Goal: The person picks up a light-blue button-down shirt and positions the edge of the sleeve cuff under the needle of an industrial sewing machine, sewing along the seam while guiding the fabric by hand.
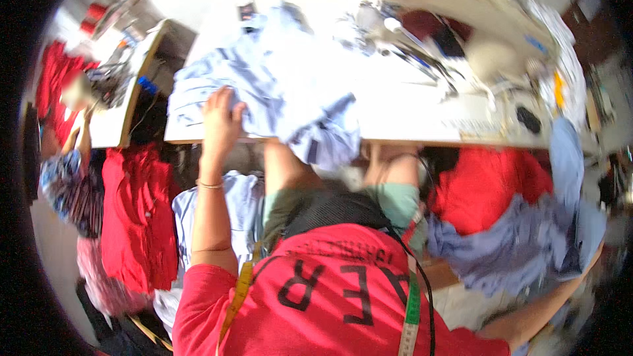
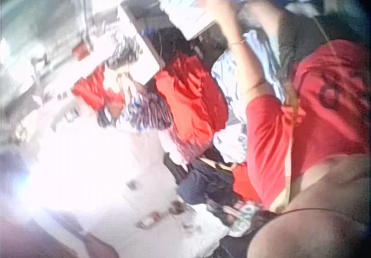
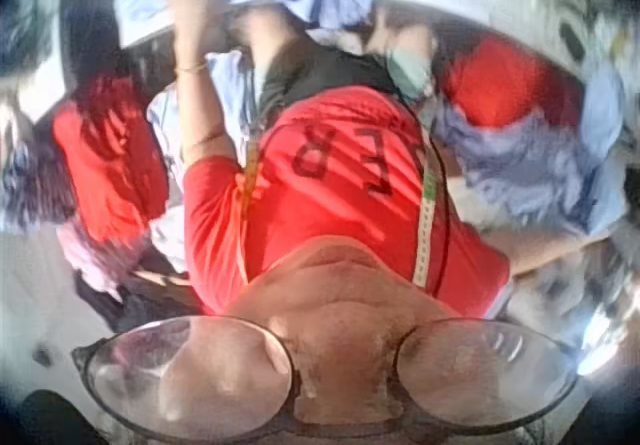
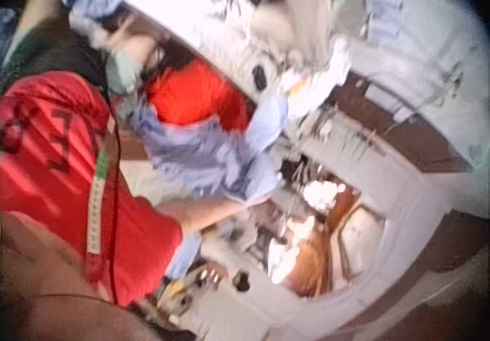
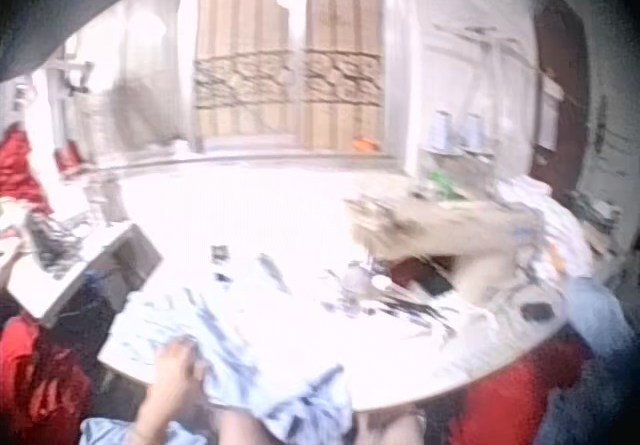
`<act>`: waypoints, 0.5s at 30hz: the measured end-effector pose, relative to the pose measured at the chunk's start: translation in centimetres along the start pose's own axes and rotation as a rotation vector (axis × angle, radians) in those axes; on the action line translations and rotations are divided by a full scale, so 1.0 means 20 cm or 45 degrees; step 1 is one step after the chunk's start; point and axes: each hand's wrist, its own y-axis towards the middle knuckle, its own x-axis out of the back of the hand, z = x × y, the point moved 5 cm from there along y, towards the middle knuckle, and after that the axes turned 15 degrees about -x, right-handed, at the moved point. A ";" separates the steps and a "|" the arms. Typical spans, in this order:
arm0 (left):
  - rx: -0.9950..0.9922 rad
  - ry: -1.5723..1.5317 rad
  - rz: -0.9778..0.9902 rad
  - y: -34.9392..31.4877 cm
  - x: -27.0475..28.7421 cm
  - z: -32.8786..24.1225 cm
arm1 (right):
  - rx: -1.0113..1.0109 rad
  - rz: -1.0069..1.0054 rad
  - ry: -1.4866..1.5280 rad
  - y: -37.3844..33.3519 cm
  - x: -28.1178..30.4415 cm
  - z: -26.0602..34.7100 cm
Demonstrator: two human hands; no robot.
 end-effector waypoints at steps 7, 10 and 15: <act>0.081 -0.133 -0.040 -0.08 0.22 0.00 | 0.713 -0.018 -0.669 -0.17 -0.74 0.14; 0.118 -0.146 -0.069 -0.13 0.28 0.03 | 0.771 0.677 -0.131 -1.05 -1.62 0.58; 0.188 -0.225 -0.094 -0.14 0.31 0.06 | 1.268 1.797 0.148 -2.51 -2.21 1.30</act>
